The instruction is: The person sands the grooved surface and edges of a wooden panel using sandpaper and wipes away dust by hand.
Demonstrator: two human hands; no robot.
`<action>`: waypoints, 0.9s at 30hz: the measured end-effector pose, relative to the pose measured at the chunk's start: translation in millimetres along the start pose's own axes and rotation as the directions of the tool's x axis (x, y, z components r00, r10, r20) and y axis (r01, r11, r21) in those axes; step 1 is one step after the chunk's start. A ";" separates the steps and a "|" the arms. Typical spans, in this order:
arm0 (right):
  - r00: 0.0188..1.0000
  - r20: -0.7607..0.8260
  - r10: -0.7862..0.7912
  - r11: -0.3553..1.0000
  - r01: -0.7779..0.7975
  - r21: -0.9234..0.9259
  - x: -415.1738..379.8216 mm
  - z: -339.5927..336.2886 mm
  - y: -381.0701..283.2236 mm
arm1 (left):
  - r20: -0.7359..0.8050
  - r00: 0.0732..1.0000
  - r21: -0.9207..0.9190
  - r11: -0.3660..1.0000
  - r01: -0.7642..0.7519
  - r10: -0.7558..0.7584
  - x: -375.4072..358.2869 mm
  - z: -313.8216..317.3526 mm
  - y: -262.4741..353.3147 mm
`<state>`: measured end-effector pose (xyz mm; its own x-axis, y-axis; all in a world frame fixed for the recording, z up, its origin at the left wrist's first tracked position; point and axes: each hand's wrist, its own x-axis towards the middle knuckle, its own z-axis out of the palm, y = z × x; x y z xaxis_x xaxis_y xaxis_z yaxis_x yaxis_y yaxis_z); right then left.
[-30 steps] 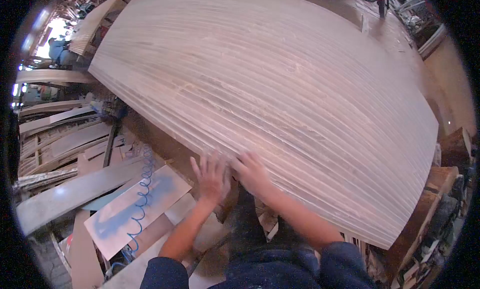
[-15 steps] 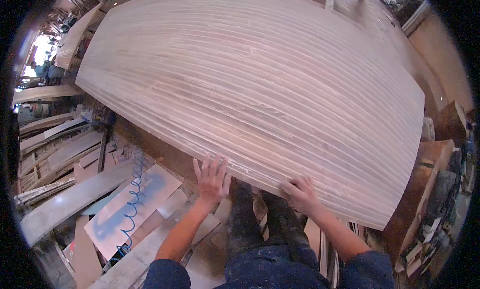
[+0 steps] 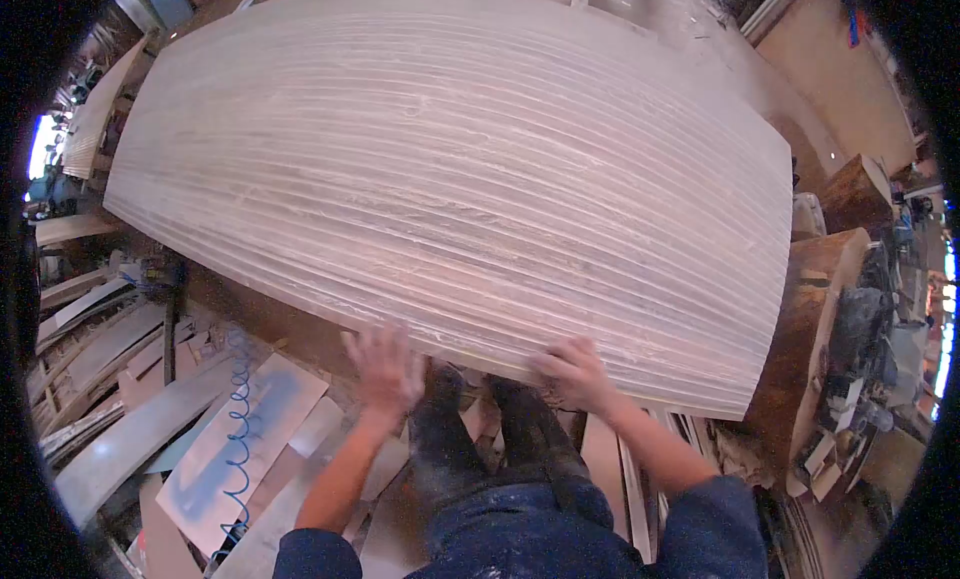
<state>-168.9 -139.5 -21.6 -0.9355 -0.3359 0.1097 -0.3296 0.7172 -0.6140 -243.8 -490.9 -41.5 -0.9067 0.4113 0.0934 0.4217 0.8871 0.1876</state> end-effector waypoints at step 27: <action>0.987 -0.064 -0.145 0.979 0.152 0.133 574.8 335.5 -281.4 | -0.305 0.927 0.081 0.963 0.256 -0.220 85.4 -67.9 -515.9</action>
<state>-571.0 -739.2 -48.0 -0.8841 -0.3966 0.2469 -0.4481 0.5701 -0.6886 -538.4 -927.6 -63.9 -0.9314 0.1217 0.3431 0.1738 0.9768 0.1254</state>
